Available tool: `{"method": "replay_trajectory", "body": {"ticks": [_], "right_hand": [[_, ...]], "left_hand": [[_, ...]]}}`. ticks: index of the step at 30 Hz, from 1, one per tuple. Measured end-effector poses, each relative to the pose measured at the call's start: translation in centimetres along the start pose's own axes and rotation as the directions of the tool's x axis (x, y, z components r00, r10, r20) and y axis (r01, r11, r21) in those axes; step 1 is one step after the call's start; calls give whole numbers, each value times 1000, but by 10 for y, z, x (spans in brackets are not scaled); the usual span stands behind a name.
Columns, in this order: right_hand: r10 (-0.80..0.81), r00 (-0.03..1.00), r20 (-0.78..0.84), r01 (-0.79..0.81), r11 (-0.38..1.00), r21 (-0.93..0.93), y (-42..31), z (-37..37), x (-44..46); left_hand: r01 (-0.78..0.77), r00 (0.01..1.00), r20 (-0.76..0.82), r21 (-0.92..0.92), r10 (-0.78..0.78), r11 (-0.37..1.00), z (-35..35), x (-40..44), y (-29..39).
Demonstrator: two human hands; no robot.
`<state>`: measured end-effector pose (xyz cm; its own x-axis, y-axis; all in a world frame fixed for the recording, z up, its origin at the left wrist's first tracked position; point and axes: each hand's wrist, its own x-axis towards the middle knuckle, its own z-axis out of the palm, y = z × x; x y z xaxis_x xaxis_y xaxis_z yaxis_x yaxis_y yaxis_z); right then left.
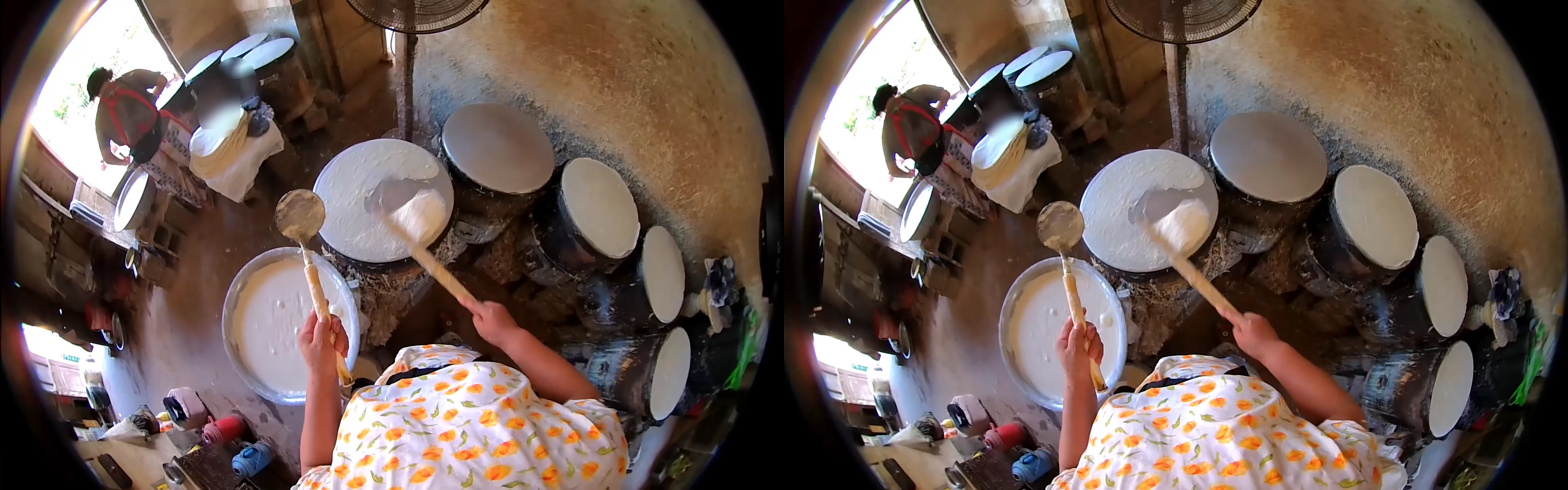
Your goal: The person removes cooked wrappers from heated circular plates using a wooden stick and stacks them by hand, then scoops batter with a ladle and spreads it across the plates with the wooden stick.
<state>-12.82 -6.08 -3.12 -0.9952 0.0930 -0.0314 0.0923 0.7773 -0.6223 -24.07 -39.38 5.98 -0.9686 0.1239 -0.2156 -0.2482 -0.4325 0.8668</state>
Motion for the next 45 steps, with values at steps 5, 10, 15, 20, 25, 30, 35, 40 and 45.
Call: {"method": "replay_trajectory", "body": {"ticks": [5, 10, 15, 20, 25, 30, 35, 40, 45], "right_hand": [[210, 978, 23, -180, 889, -421, 31, -32, 2], [131, 985, -112, -148, 974, -170, 53, -18, 72], [-22, 994, 106, 41, 983, -177, 63, -40, 41], [90, 993, -72, -102, 977, -186, 75, -57, 115], [23, 999, -41, -19, 994, 104, 58, -43, 185], [231, 973, 16, -231, 965, 126, 49, -72, 160], [-84, 996, 26, 72, 949, 308, 26, -21, 167], [123, 982, -142, -79, 957, 280, 63, -51, 139], [50, 999, -13, -44, 954, 297, 22, -1, 118]], "left_hand": [[-14, 1000, -21, 38, 14, 999, 9, 3, -2], [-14, 999, -40, 27, 15, 1000, 25, 9, -5], [-65, 996, -61, 24, 67, 998, 29, 8, -4], [-75, 988, -130, 38, 79, 996, 35, 2, -11], [-105, 975, -192, 49, 113, 993, 45, -9, -8], [-136, 971, -189, 62, 145, 989, 28, -24, -3], [-85, 983, -160, 35, 90, 996, 41, -14, -4], [-70, 990, -126, -8, 68, 998, 32, -13, -1], [-40, 996, -77, 50, 44, 998, 35, -5, -9]]}}
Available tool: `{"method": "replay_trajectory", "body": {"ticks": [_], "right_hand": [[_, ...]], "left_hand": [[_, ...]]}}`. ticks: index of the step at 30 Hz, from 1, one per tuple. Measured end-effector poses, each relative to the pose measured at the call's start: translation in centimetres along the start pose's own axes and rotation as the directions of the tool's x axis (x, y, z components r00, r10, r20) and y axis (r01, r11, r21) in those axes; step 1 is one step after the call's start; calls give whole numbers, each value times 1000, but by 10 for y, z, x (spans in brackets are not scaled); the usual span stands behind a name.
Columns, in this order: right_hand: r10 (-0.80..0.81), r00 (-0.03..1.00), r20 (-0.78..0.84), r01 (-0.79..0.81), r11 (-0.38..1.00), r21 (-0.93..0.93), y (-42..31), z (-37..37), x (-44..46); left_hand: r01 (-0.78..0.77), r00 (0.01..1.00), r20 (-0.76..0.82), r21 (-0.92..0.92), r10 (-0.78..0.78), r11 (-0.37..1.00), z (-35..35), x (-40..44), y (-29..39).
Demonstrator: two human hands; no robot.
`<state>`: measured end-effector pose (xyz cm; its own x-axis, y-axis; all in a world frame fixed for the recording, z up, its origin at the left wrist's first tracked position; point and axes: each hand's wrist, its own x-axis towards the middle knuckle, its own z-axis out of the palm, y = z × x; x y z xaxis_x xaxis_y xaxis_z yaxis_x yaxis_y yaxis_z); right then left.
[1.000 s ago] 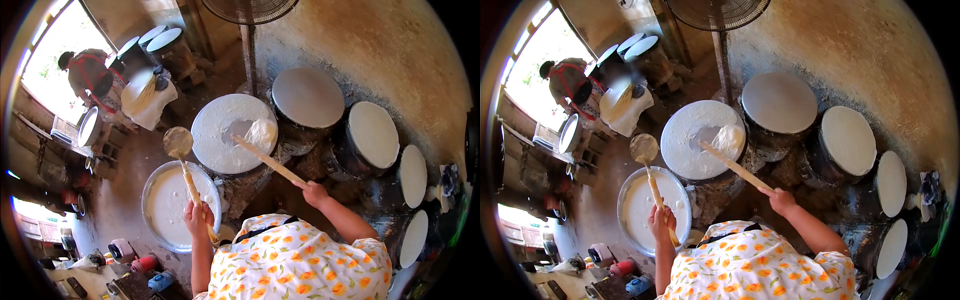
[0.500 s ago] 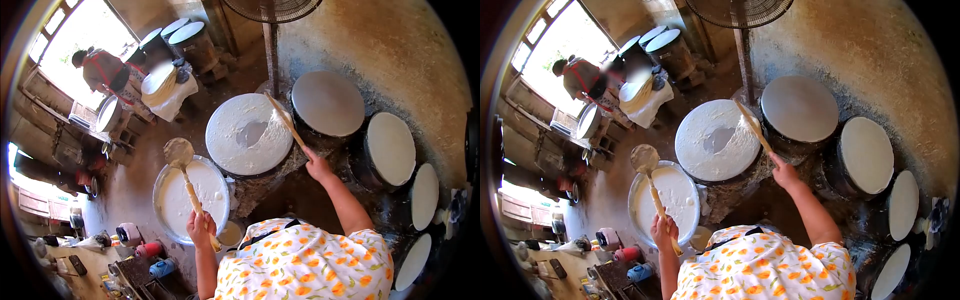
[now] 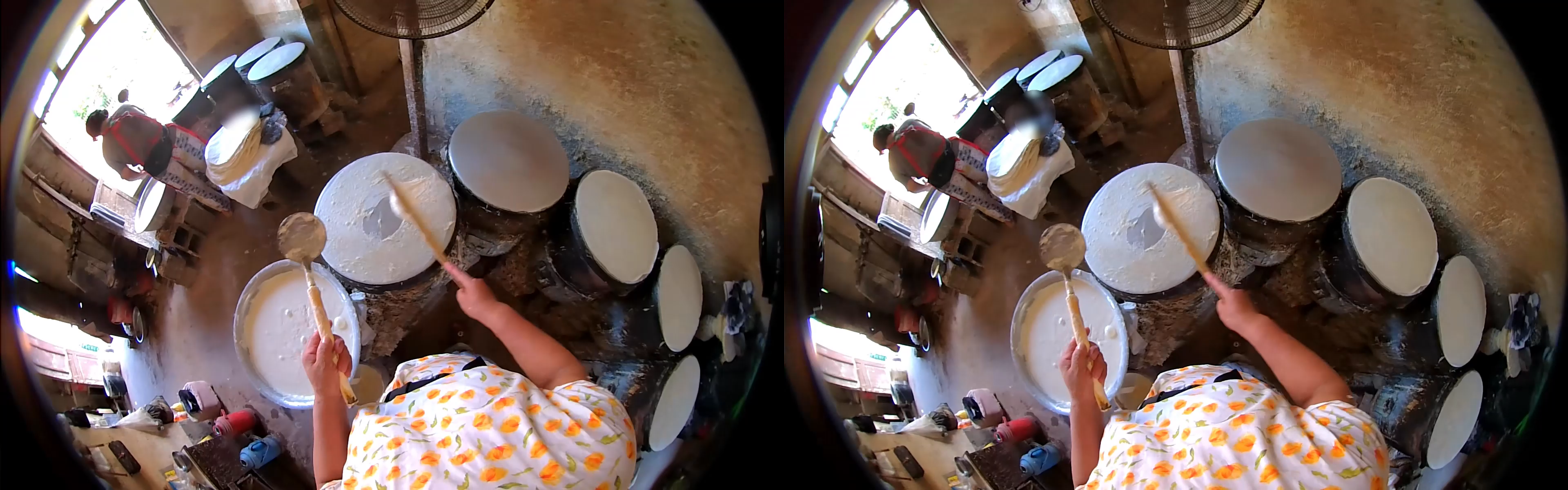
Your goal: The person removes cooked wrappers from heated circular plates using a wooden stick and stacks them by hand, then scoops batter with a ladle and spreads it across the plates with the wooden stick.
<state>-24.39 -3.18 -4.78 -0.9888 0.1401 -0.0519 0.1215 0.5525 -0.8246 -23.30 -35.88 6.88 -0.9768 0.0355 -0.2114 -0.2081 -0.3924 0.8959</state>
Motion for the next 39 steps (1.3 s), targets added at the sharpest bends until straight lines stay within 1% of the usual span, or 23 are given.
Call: {"method": "replay_trajectory", "body": {"ticks": [2, 4, 7, 9, 11, 12, 13, 16, 18, 19, 21, 22, 24, 25, 28, 30, 32, 33, 34, 35, 37, 38, 39], "right_hand": [[41, 998, 57, -40, 999, -31, -3, 4, 0], [-143, 990, 12, 143, 990, 11, -10, -16, 2], [-53, 987, -152, 53, 999, -8, -1, -43, 8], [-36, 993, -115, 32, 999, -36, -3, -33, 16], [-75, 997, 13, 75, 997, -18, -13, -6, 29], [-112, 993, 32, 113, 992, -48, -7, 14, 35], [-35, 995, 94, 49, 986, -157, -18, 23, 38], [-44, 972, 230, 93, 974, -207, -41, 13, 29], [-214, 972, 93, 223, 969, -104, -35, -11, 33], [76, 990, 116, -55, 982, -180, -38, -24, 42], [-21, 997, -73, 23, 999, 27, -25, -34, 62], [-24, 997, -69, 26, 999, 29, -23, -31, 69], [15, 995, 94, -12, 1000, -28, -21, -21, 80], [-100, 987, 122, 95, 994, 53, -21, -12, 75], [-100, 969, 226, 112, 993, -37, -36, -19, 44], [-3, 936, 353, 41, 994, -100, -52, -46, 18], [56, 940, 337, -7, 989, -145, -45, -64, 7], [112, 942, 317, -53, 981, -187, -39, -71, 2], [-4, 980, 199, 22, 996, -90, -19, -65, 0], [-4, 980, 200, 22, 996, -89, -2, -53, -3], [-10, 1000, 8, 9, 990, 140, 13, -32, -8], [-24, 998, 57, 7, 958, 288, 18, -18, -12], [-38, 993, 110, 3, 954, 300, 20, -3, -18]], "left_hand": [[59, 998, 38, -14, -59, 998, 6, 5, -2], [82, 995, 54, -2, -81, 997, 8, 5, 5], [116, 989, 104, -66, -108, 991, 3, 0, 19], [135, 983, 143, -136, -116, 981, 1, -1, 19], [105, 985, 152, -160, -80, 982, 3, 0, 19], [99, 986, 149, -162, -75, 982, 4, 1, 17], [104, 987, 134, -134, -86, 985, 5, 2, 16], [112, 989, 113, -107, -100, 988, 4, 4, 12], [113, 989, 105, -105, -102, 988, 3, 3, 13], [124, 989, 86, -81, -117, 989, 4, 2, 15], [133, 990, 62, -58, -130, 989, 5, 3, 16], [167, 985, 43, -23, -166, 986, 7, 6, 16], [200, 980, 22, 15, -200, 980, 9, 14, 15], [219, 976, 20, 17, -219, 976, 9, 20, 14], [225, 974, -8, 84, -225, 971, 11, 40, 10], [214, 977, -33, 147, -212, 966, 14, 53, 9], [206, 978, -59, 335, -198, 919, 17, 65, 8], [207, 978, -60, 335, -198, 919, 19, 70, 6], [220, 975, -80, 367, -205, 904, 24, 74, 4], [233, 972, -101, 399, -210, 887, 27, 75, 2], [224, 975, -80, 416, -209, 882, 33, 70, -3], [265, 964, -103, 451, -246, 852, 38, 66, -5], [307, 951, -127, 486, -282, 818, 40, 61, -7]]}}
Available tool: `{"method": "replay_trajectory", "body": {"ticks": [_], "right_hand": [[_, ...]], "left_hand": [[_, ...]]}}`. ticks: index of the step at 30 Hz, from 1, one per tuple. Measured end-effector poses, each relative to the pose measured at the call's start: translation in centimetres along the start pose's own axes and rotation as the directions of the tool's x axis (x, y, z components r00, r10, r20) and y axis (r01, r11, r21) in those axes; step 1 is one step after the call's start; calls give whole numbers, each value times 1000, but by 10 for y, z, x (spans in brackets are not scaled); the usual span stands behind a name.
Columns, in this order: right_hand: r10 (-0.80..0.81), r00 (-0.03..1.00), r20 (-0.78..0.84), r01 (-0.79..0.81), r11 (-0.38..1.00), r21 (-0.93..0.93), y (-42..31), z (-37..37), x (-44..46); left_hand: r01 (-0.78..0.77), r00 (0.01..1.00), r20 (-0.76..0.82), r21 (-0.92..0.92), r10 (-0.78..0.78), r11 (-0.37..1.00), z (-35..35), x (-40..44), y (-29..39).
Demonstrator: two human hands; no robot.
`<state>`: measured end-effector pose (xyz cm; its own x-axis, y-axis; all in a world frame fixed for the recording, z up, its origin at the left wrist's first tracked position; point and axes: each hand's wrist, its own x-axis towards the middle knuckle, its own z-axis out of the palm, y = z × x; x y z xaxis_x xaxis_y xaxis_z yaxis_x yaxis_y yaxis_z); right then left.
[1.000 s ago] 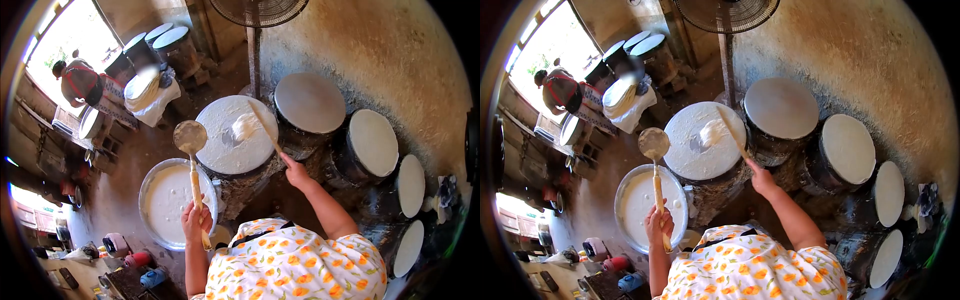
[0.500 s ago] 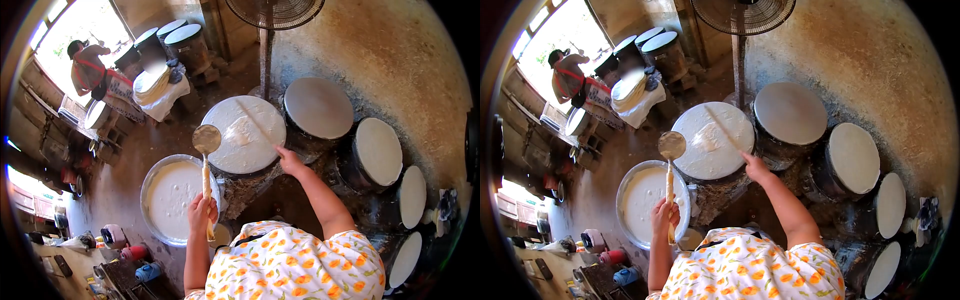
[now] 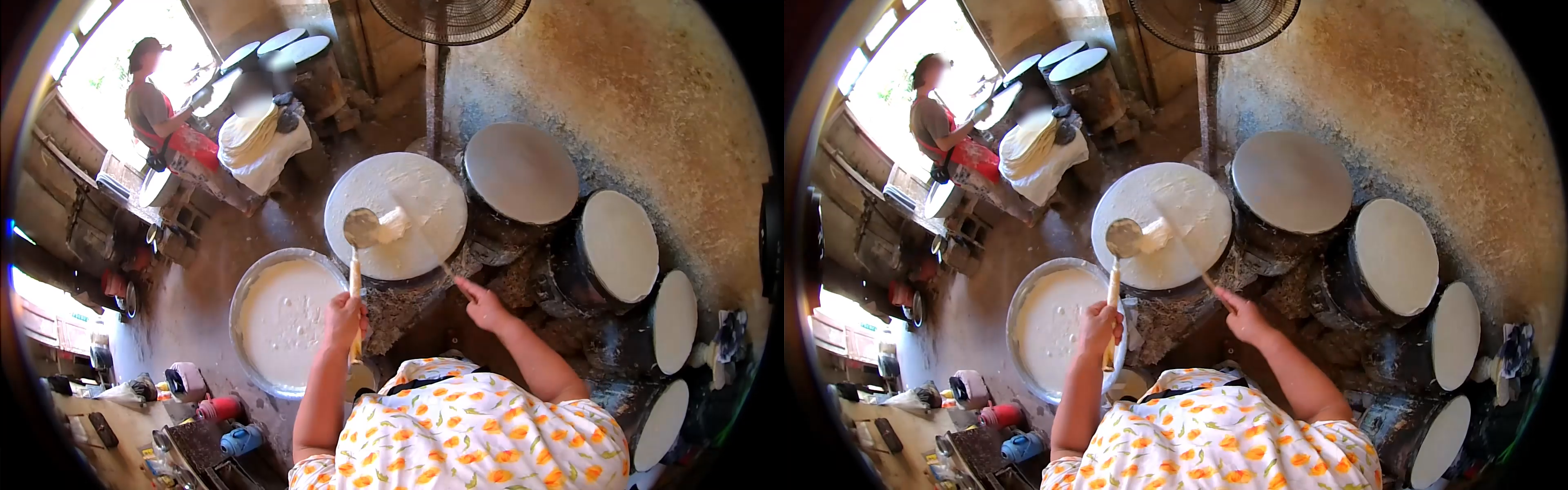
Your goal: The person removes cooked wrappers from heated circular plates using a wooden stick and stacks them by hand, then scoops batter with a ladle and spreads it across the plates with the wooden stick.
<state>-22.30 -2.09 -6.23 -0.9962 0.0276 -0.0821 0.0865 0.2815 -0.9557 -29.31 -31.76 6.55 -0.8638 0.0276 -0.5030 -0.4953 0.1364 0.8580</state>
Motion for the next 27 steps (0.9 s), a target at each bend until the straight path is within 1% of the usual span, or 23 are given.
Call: {"method": "replay_trajectory", "body": {"ticks": [1, 2, 3, 4, 5, 6, 7, 8, 9, 11, 12, 14, 15, 16, 17, 18, 20, 21, 22, 24, 25, 26, 27], "right_hand": [[72, 995, 74, -75, 997, 31, -15, 12, -8], [141, 979, 148, -151, 987, 57, -40, 22, -16], [264, 943, 202, -286, 954, 88, -61, 29, -19], [320, 917, 240, -351, 931, 100, -70, 31, -20], [375, 885, 277, -416, 903, 107, -79, 32, -20], [427, 849, 312, -478, 871, 110, -89, 33, -21], [172, 955, 243, -205, 972, 116, -80, 35, -20], [-101, 979, 176, 84, 991, 102, -75, 36, -20], [-103, 978, 181, 86, 991, 100, -92, 30, -21], [-146, 972, 185, 202, 920, -336, -141, 15, -23], [-144, 970, 194, 204, 918, -340, -143, 15, -20], [-262, 963, 63, 257, 826, -501, -142, 18, -14], [-433, 899, -61, 397, 866, -305, -128, 23, 0], [-299, 949, -102, 258, 920, -295, -121, 21, 7], [-253, 958, -136, 202, 930, -308, -105, 20, 14], [-206, 963, -173, 143, 937, -319, -86, 17, 20], [-273, 949, -157, 202, 910, -362, -70, 17, 11], [8, 999, -45, -29, 875, -484, -82, 18, -1], [306, 952, 22, -229, 755, -614, -86, 21, -14], [282, 952, 117, -149, 763, -629, -69, 24, -37], [192, 975, 115, -89, 806, -585, -60, 24, -44], [193, 975, 109, -93, 803, -589, -52, 21, -43], [-16, 995, 98, 61, 879, -473, -51, 18, -41]], "left_hand": [[10, 998, 66, -8, -10, 1000, 0, -5, -4], [57, 998, 37, -34, -56, 998, 8, -17, 2], [97, 995, 39, -127, -92, 987, 11, -21, 0], [135, 991, 44, -222, -129, 966, 11, -26, -3], [136, 991, 42, -225, -130, 965, 3, -31, -6], [193, 979, 141, -449, -144, 872, -11, -36, -7], [258, 962, 240, -639, -131, 724, -27, -41, -8], [249, 961, 263, -684, -86, 686, -42, -55, -6], [192, 971, 238, -695, -30, 693, -51, -72, -4], [131, 978, 208, -708, 27, 693, -59, -93, 1], [92, 988, 155, -681, 20, 726, -57, -102, 1], [54, 996, 93, -667, 11, 743, -60, -108, -5], [132, 979, 201, -750, 33, 649, -63, -105, -7], [215, 950, 302, -810, 74, 546, -66, -103, -10], [296, 918, 376, -860, 124, 417, -68, -100, -15], [292, 919, 371, -865, 130, 407, -70, -102, -16], [200, 912, 335, -867, 236, 455, -75, -110, -19], [151, 929, 290, -863, 229, 482, -81, -115, -19], [104, 944, 247, -854, 220, 510, -88, -119, -21], [64, 950, 214, -846, 228, 529, -102, -121, -29], [6, 968, 149, -818, 201, 575, -108, -121, -33], [-50, 980, 82, -781, 180, 622, -113, -121, -37], [-56, 985, 60, -779, 163, 625, -117, -119, -41]]}}
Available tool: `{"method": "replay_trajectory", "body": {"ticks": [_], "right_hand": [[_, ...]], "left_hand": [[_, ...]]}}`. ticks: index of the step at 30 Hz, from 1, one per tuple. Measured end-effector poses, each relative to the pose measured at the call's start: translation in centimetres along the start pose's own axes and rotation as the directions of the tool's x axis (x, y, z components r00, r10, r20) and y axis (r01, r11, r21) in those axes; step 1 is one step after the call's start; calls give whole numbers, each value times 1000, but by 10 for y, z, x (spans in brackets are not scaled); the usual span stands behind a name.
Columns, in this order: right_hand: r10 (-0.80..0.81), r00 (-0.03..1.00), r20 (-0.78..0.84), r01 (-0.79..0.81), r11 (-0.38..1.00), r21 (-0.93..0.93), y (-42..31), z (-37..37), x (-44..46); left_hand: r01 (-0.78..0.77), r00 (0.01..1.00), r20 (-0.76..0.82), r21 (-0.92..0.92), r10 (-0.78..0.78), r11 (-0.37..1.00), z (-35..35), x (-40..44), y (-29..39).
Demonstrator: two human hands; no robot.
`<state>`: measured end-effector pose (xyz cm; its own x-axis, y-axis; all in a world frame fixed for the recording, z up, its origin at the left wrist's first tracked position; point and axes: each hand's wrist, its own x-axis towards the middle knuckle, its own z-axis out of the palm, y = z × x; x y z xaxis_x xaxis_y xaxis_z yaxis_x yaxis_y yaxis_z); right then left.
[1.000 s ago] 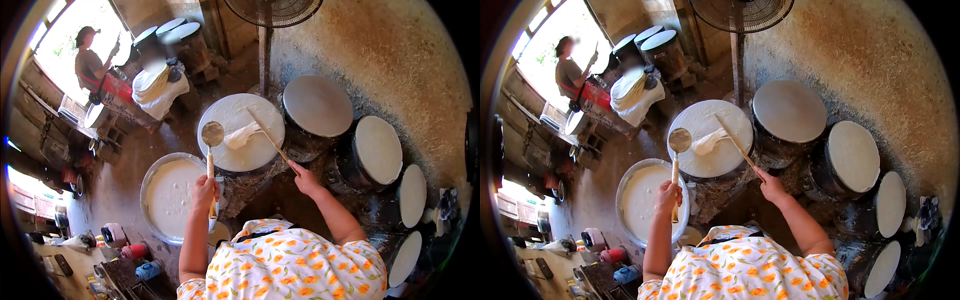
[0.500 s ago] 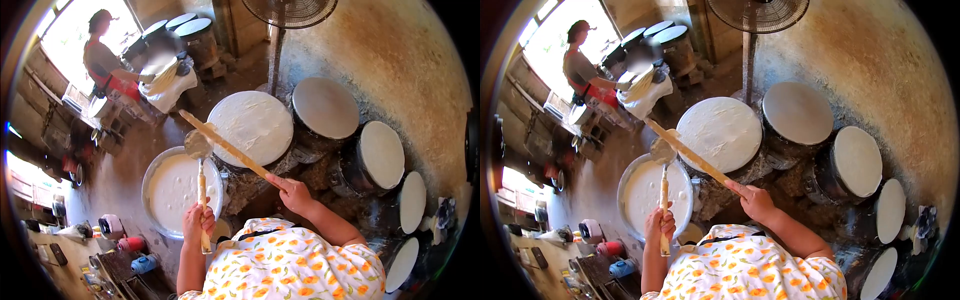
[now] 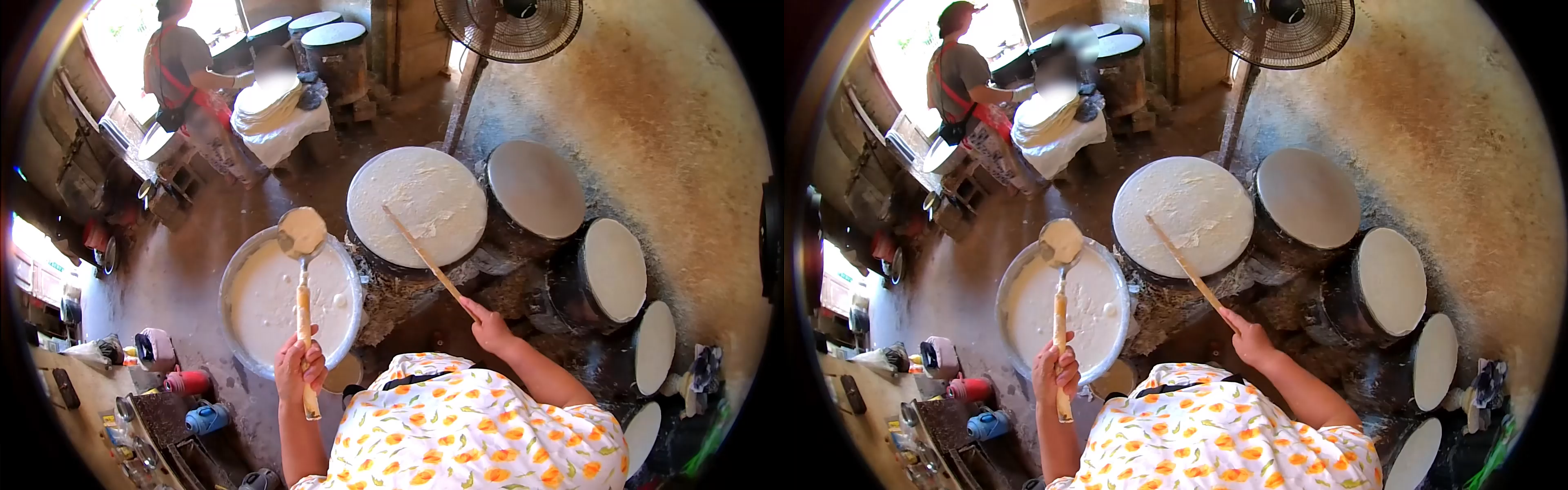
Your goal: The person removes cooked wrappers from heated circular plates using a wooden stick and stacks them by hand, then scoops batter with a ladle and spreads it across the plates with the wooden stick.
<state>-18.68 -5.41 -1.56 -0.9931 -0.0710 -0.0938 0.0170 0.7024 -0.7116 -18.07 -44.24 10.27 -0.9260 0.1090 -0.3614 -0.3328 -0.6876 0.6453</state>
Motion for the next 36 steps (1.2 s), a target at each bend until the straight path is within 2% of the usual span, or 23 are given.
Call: {"method": "replay_trajectory", "body": {"ticks": [1, 4, 5, 6, 7, 8, 9, 11, 13, 14, 15, 17, 18, 19, 21, 22, 24, 25, 27, 32, 33, 35, 36], "right_hand": [[-162, 978, -129, 176, 979, 106, 0, -2, 2], [94, 970, -223, -60, 986, 155, -6, -8, 21], [181, 953, -243, -140, 974, 178, -13, -8, 25], [137, 960, -244, -108, 985, 132, -7, 9, 21], [92, 965, -244, -73, 994, 87, -15, 22, 15], [221, 975, -22, -221, 975, 13, -22, 25, 0], [190, 979, 70, -189, 982, -24, -25, 31, -11], [170, 983, 67, -171, 985, 12, -37, 27, -25], [100, 989, -112, -87, 989, 120, -37, 21, -33], [88, 977, -195, -75, 995, 71, -32, 20, -35], [154, 963, -222, -134, 986, 103, -36, 15, -40], [271, 933, -237, -253, 962, 105, -36, 13, -52], [274, 932, -235, -257, 961, 103, -37, 14, -59], [229, 935, -271, -213, 973, 85, -38, 15, -65], [184, 931, -315, -173, 983, 64, -42, 16, -73], [164, 930, -328, -152, 986, 61, -43, 15, -76], [140, 930, -340, -130, 990, 53, -41, 10, -82], [130, 929, -346, -126, 991, 36, -38, 8, -83], [109, 931, -347, -105, 994, 32, -29, 6, -80], [112, 961, -252, -93, 992, 88, -9, 0, -63], [99, 963, -252, -74, 991, 108, -2, 1, -58], [-2, 963, -270, 39, 990, 132, 10, 6, -49], [38, 975, -221, -6, 989, 145, 5, 2, -46]], "left_hand": [[4, 1000, 3, -2, -4, 1000, -7, 1, -1], [-3, 997, -82, 10, 4, 1000, -31, 8, -7], [29, 987, -161, 36, -23, 999, -40, 10, -9], [63, 970, -238, 61, -47, 996, -50, 11, -12], [64, 970, -239, 58, -49, 996, -64, 12, -17], [137, 944, -311, 80, -106, 987, -81, 13, -25], [209, 909, -384, 95, -158, 973, -99, 14, -32], [346, 845, -437, 7, -308, 938, -139, 16, -50], [460, 728, -406, -309, -553, 832, -181, 27, -69], [480, 688, -371, -412, -624, 775, -204, 38, -78], [495, 649, -321, -510, -690, 703, -223, 51, -88], [501, 689, -238, -526, -684, 687, -248, 85, -98], [466, 720, -196, -574, -665, 674, -271, 112, -112], [433, 752, -154, -619, -641, 656, -286, 133, -119], [297, 828, -289, -502, -481, 812, -258, 156, -110], [303, 829, -281, -500, -483, 811, -254, 162, -106], [240, 892, -205, -538, -402, 808, -250, 165, -103], [237, 895, -203, -537, -396, 810, -240, 157, -96], [252, 929, -148, -414, -338, 875, -217, 127, -70], [89, 986, -119, -199, -115, 976, -122, 40, -2], [69, 988, -126, -182, -93, 981, -109, 25, 10], [25, 1000, 6, -234, -25, 972, -82, -5, 29], [10, 998, 68, -299, 11, 954, -69, -18, 36]]}}
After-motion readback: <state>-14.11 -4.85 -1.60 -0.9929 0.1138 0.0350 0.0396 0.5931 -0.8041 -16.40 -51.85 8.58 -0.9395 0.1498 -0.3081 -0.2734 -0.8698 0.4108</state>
